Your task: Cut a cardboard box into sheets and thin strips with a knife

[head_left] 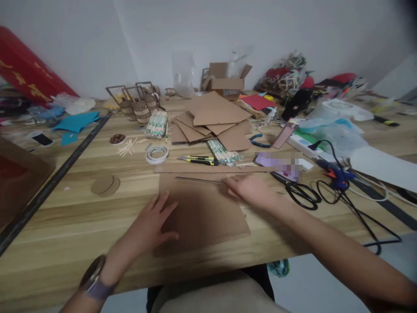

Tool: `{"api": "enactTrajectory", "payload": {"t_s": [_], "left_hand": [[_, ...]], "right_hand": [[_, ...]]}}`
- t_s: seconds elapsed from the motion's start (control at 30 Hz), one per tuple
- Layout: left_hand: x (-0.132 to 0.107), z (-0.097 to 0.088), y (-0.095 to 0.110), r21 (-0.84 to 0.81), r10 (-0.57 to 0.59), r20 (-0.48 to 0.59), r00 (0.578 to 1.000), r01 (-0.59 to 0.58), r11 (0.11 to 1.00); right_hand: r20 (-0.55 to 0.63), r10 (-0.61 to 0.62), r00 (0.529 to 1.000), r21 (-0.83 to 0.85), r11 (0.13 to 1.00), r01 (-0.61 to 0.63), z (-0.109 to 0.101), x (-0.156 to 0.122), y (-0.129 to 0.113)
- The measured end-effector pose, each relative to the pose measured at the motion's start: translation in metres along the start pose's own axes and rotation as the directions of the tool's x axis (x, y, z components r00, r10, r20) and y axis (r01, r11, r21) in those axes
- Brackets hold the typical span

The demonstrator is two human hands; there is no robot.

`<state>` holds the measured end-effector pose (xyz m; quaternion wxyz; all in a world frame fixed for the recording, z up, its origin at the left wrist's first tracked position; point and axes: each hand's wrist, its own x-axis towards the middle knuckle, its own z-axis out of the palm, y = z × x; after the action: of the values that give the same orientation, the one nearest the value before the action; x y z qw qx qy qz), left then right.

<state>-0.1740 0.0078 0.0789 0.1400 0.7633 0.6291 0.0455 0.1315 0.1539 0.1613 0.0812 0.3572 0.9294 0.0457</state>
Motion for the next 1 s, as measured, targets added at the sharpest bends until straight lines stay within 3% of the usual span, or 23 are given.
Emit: {"api": "enactTrajectory", "payload": {"t_s": [0.1,0.17,0.27,0.37,0.5,0.6,0.67,0.7,0.77,0.87,1.0], "left_hand": [[-0.043,0.018,0.010,-0.268,-0.240,-0.097,0.966,0.207,0.941],[-0.056,0.021,0.021,-0.530,-0.380,-0.115,0.918,0.267,0.805],[-0.051,0.003,0.033,-0.786,-0.527,0.006,0.850,0.330,0.522],[-0.039,-0.028,0.039,-0.894,-0.612,0.104,0.784,0.343,0.287],[-0.033,-0.059,0.051,-0.943,-0.534,0.172,0.828,0.296,0.155],[-0.035,-0.076,0.069,-0.972,-0.532,0.186,0.826,0.235,0.024],[-0.036,-0.083,0.085,-0.980,-0.508,0.195,0.839,0.180,-0.080],[-0.036,-0.084,0.094,-0.979,-0.465,0.199,0.863,0.151,-0.140],[-0.036,-0.083,0.113,-0.953,-0.335,0.185,0.924,0.085,-0.292],[-0.037,-0.075,0.137,-0.870,-0.147,0.101,0.984,0.015,-0.492],[-0.037,-0.065,0.145,-0.841,-0.010,0.063,0.998,0.048,-0.539]], "right_hand": [[0.024,0.098,0.995,0.011,0.995,-0.098,0.025,-0.040,-0.021],[0.028,0.139,0.990,0.022,0.990,-0.139,0.036,-0.054,-0.032],[0.025,0.183,0.983,0.046,0.982,-0.184,0.041,-0.057,-0.041],[0.037,0.192,0.981,0.093,0.976,-0.194,0.035,-0.054,-0.035],[0.019,0.159,0.987,0.158,0.974,-0.160,0.016,-0.059,-0.017],[-0.135,0.160,0.978,0.235,0.964,-0.125,-0.006,-0.076,-0.016],[-0.270,0.069,0.960,0.354,0.934,0.033,-0.023,-0.090,-0.025],[-0.323,-0.014,0.946,0.399,0.905,0.149,-0.031,-0.097,-0.030],[-0.333,-0.099,0.938,0.420,0.875,0.241,-0.042,-0.107,-0.040],[-0.377,-0.138,0.916,0.381,0.878,0.289,-0.045,-0.114,-0.042],[-0.410,-0.076,0.909,0.384,0.890,0.247,-0.036,-0.120,-0.020]]}}
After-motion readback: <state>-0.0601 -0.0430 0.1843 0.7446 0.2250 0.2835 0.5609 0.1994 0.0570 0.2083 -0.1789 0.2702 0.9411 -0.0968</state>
